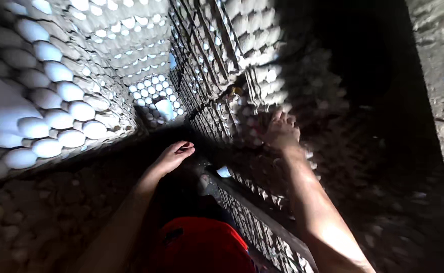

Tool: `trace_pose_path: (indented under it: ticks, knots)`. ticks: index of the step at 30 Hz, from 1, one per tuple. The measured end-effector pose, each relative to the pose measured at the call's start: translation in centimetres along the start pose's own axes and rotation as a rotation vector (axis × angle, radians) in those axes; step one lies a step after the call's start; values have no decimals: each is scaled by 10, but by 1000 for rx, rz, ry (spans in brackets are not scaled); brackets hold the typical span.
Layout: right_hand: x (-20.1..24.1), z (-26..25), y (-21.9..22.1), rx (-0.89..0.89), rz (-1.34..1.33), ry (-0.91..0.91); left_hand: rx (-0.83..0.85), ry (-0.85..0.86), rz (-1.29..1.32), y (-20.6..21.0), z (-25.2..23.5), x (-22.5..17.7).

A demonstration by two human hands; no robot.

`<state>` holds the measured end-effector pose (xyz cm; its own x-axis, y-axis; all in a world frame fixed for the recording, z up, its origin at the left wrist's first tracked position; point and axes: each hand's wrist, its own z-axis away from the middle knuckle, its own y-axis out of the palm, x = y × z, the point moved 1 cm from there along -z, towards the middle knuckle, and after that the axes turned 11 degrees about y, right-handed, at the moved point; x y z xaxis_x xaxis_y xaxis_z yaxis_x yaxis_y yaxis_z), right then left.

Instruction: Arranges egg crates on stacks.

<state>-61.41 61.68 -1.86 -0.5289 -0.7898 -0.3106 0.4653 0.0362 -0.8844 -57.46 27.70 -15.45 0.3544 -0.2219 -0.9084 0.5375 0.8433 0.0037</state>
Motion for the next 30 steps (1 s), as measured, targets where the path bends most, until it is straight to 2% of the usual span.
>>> trace_pose_path:
  ticks: [3,5,7,9,12,13,15,17,19,21,23,25,29,30]
  knots:
    - [10,2,15,34,130,-51,-271,-114,145,10,-18,31]
    - [16,6,16,151,207,-57,-319,-190,222,25,-19,51]
    - [21,10,-4,249,254,-52,-297,-250,249,43,-9,65]
    - [31,11,-50,142,157,-101,-292,-290,313,62,5,77]
    - [72,-16,-109,-362,-133,-214,-307,-345,345,88,23,95]
    - [92,-35,-121,-477,-226,-248,-304,-355,331,93,25,97]
    - [131,-75,-135,-496,-294,-307,-299,-357,321,98,26,92]
    - [153,-107,-134,-385,-236,-287,-306,-316,343,94,21,80]
    - [158,-119,-136,-291,-243,-272,-349,-279,386,76,19,65]
    - [139,-113,-153,-253,-373,-306,-365,-215,401,50,13,44]
    - [104,-109,-181,-279,-571,-416,-371,-128,377,21,-1,16]
    - [63,-93,-197,-176,-736,-519,-364,-45,312,-3,-21,-19]
    - [-18,-42,-183,-217,-844,-541,-311,135,350,-28,-92,-107]
    - [-36,-22,-171,-226,-861,-476,-308,168,410,-31,-116,-128]
